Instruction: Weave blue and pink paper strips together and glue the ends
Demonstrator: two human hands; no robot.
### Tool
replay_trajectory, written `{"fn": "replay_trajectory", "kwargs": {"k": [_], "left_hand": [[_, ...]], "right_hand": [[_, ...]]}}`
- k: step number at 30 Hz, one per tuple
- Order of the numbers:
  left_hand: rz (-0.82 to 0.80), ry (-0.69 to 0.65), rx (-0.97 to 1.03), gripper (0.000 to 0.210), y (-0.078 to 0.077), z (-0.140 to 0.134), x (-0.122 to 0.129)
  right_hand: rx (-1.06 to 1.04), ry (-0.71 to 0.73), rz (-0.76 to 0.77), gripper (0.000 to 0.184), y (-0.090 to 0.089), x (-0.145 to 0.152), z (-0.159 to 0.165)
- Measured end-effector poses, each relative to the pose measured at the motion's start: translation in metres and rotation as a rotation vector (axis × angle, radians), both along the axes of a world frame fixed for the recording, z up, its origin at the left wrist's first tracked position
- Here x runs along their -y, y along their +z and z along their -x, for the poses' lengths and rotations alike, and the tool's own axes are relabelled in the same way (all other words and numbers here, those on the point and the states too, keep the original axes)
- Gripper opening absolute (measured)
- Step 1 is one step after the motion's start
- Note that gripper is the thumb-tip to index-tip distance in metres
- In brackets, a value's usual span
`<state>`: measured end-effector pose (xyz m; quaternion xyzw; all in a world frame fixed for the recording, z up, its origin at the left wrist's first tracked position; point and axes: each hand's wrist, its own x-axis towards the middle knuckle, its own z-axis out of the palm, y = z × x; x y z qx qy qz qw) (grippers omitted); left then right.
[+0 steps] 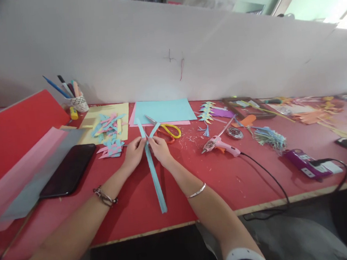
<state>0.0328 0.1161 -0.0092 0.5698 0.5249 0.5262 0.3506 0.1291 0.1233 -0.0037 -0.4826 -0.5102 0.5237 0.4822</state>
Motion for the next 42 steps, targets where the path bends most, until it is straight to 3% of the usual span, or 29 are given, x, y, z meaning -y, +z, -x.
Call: {"fn": "replay_trajectory", "kwargs": {"k": [10,19,26,42], "left_hand": [[0.011,-0.085,-0.060,0.026,-0.0044,-0.0018,-0.0028],[-0.031,0.030,-0.183,0.031,0.0018,0.0013,0.0039],[-0.048,0.045,-0.197,0.033,0.0035,0.0000,0.0060],[0.030,0.049,-0.054,0.028,-0.0007,-0.0037,0.0024]], "right_hand": [[-0.001,-0.019,-0.046,0.031,-0.0012,-0.0005,-0.0021],[0.177,0.000,-0.205,0.032,-0.0060,-0.0026,-0.0013],[0.267,0.002,-0.306,0.028,-0.0064,-0.0056,-0.0049],[0.315,-0.034,-0.271,0.029,-0.0043,-0.0011,0.0002]]}}
